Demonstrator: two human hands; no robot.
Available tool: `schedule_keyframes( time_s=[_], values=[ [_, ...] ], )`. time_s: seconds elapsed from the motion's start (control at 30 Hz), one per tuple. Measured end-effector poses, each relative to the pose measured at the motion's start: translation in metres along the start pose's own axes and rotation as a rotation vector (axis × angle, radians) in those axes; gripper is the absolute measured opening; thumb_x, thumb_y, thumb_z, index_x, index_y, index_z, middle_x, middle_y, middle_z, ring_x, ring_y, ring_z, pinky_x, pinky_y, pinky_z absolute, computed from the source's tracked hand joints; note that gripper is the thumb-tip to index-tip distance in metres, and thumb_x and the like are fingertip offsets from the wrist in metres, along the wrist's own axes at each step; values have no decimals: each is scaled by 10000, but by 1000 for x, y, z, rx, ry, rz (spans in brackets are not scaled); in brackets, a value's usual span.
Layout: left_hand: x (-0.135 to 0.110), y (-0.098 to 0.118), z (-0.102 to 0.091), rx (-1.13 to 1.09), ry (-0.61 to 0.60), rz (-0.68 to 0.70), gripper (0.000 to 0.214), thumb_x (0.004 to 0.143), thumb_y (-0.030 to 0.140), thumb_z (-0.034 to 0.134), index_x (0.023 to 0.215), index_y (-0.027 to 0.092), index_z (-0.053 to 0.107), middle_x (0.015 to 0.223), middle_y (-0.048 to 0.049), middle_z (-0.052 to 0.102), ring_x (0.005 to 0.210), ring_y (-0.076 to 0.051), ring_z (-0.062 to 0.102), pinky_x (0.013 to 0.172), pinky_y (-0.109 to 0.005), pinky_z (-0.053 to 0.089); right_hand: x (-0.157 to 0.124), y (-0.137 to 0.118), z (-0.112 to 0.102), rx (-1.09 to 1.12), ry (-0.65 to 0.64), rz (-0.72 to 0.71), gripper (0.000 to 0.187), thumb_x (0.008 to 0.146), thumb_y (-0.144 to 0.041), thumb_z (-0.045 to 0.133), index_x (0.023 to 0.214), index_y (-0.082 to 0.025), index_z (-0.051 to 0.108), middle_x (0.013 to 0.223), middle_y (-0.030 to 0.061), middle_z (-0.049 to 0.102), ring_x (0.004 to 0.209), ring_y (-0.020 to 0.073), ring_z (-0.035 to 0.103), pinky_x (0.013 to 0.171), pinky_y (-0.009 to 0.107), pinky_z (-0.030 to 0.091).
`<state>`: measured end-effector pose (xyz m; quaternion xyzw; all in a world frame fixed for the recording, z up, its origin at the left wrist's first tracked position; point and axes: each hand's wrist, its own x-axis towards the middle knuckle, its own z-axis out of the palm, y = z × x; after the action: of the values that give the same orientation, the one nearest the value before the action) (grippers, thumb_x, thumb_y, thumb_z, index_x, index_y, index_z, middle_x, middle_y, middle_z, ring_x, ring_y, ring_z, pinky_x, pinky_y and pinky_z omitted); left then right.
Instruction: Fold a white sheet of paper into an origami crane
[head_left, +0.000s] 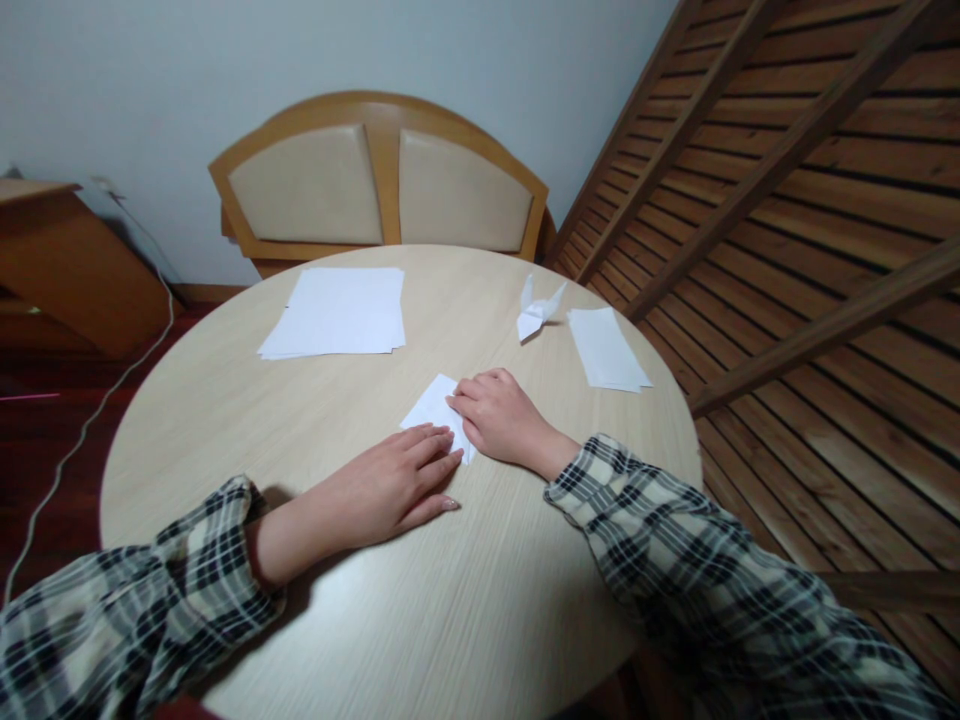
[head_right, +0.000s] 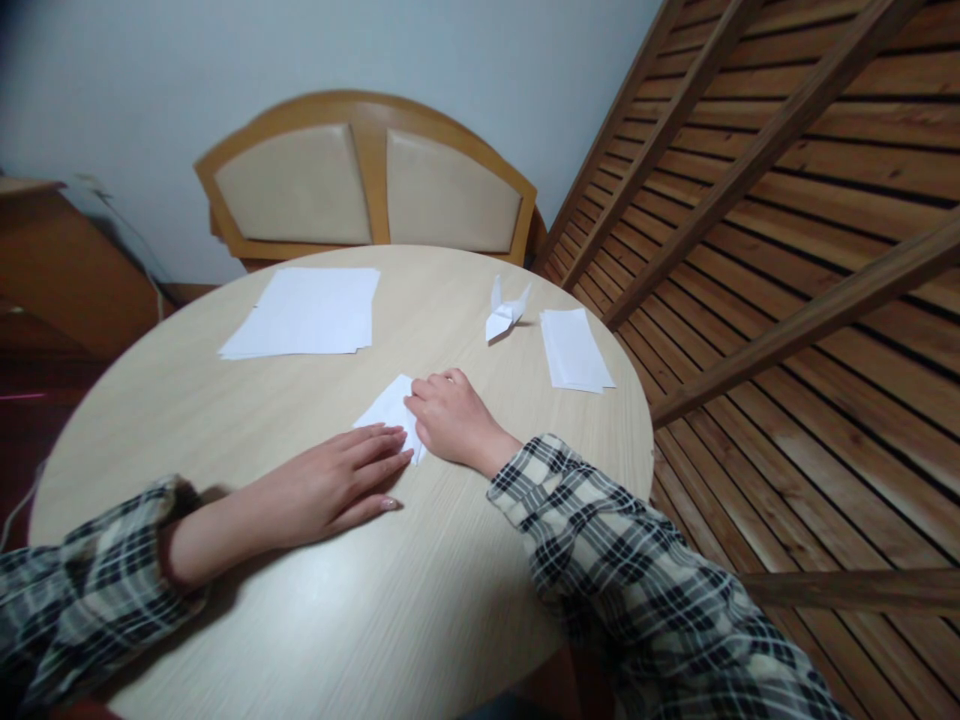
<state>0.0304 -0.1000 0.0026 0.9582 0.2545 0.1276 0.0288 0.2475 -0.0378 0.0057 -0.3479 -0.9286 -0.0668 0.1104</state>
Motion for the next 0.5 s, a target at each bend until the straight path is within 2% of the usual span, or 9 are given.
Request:
schedule_keyframes(
  time_s=[0.13,0.33,0.5],
  values=[
    [2,4,1,7,-13,-7,522,1036,490,431,1314,89,618,1342,-210,635,1321,-346,546,1140,-527,426,0,1,1,7,2,-2,236,900,-153,552,1092,-149,689,1111,104,693,1015,248,563,919,406,314],
    [2,9,-2,71,-54,10,608,1028,524,411,1359,42,575,1353,-251,619,1300,-375,564,1100,-523,461,-1,4,1,9,7,-7,260,895,-152,556,1119,-138,689,1115,111,687,1034,251,556,930,407,315],
    [2,9,-3,91,-55,23,589,1028,528,409,1346,64,581,1346,-248,616,1285,-378,571,1086,-532,467,-3,4,0,16,7,-4,259,902,-159,550,1119,-141,691,1104,111,690,1027,246,552,930,402,315]
  ],
)
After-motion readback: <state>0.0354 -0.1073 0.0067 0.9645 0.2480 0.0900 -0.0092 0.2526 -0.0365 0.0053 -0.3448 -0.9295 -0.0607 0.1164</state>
